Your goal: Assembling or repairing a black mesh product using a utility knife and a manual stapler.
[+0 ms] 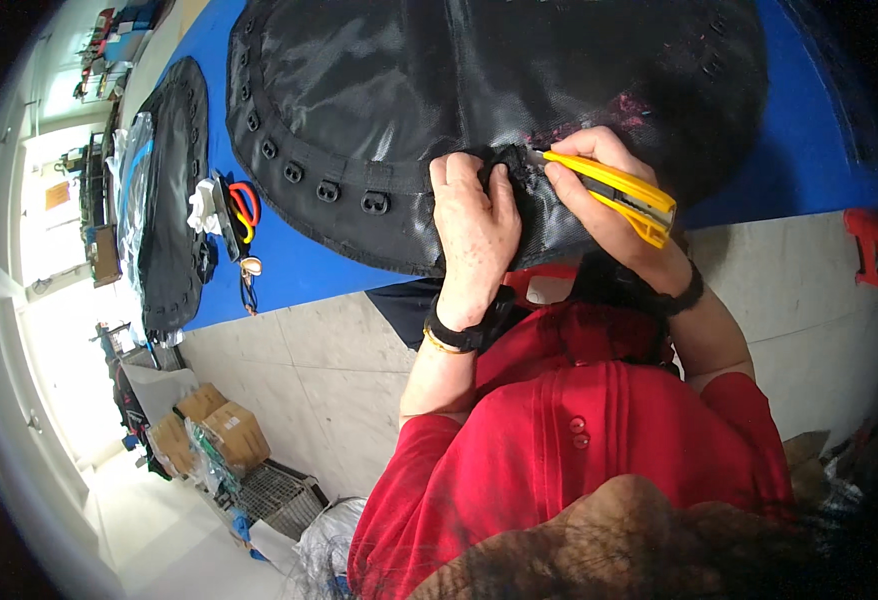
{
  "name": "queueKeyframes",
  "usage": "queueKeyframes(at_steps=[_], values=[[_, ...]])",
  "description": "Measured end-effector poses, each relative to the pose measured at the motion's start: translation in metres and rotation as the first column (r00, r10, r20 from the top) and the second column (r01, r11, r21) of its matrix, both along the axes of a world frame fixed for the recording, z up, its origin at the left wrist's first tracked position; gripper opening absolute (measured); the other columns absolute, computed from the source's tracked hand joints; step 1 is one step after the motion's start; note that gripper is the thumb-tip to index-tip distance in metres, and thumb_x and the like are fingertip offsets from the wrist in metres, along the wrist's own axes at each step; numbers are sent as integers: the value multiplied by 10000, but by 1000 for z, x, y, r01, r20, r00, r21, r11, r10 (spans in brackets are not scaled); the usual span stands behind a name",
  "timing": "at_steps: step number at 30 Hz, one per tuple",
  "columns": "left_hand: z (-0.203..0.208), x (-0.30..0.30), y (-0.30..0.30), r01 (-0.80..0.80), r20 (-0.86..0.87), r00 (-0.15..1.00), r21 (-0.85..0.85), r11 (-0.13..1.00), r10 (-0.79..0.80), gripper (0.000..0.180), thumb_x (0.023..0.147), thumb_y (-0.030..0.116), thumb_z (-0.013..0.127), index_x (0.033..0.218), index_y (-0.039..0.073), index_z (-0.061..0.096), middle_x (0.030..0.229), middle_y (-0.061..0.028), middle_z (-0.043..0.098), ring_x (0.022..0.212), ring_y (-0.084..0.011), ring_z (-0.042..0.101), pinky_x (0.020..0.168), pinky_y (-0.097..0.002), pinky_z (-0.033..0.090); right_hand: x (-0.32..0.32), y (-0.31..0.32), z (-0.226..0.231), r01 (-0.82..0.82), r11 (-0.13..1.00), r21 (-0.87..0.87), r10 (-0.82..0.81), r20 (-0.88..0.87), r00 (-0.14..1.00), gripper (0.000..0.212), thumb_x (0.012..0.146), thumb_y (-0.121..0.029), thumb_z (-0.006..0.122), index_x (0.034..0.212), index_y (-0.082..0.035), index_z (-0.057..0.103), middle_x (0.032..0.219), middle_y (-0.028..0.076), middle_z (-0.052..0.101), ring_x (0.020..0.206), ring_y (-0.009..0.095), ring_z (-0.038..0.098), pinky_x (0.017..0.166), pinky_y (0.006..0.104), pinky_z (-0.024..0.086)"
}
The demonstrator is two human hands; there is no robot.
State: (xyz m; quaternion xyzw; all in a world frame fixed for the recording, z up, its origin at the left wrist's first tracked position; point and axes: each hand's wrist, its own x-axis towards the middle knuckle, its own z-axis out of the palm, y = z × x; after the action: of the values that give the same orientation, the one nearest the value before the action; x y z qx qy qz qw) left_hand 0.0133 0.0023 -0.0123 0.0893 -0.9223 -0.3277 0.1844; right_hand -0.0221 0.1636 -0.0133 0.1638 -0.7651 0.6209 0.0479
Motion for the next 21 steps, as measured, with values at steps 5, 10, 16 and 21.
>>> queueKeyframes(at_steps=[5,10,16,21], values=[[-4,0,-3,69,0,998,4,998,-69,159,911,66,648,978,-8,524,956,-220,544,827,-410,591,695,-475,493,-1,2,-5,-21,999,32,21,-6,1000,118,895,-101,701,963,-56,616,854,75,678,759,176,684,691,309,531],[-4,-1,-4,66,-23,998,30,997,-66,151,908,60,641,964,-6,518,916,-216,551,812,-418,591,691,-478,490,0,8,2,-127,989,68,123,65,990,101,892,-102,690,939,-55,614,829,81,671,751,204,684,688,312,528],[-5,0,-4,55,-4,998,114,992,-55,157,905,52,643,954,-6,506,895,-220,559,783,-433,596,685,-476,491,2,4,0,-68,992,103,71,-21,997,99,901,-99,690,950,-53,617,838,76,678,768,162,684,696,298,529],[-7,-1,-4,26,-55,998,171,985,-17,177,886,64,678,962,-5,534,832,-213,615,732,-410,637,673,-443,506,0,-3,-1,23,1000,15,-23,40,999,139,914,-102,704,1024,-49,637,895,74,701,814,134,691,733,282,541]])
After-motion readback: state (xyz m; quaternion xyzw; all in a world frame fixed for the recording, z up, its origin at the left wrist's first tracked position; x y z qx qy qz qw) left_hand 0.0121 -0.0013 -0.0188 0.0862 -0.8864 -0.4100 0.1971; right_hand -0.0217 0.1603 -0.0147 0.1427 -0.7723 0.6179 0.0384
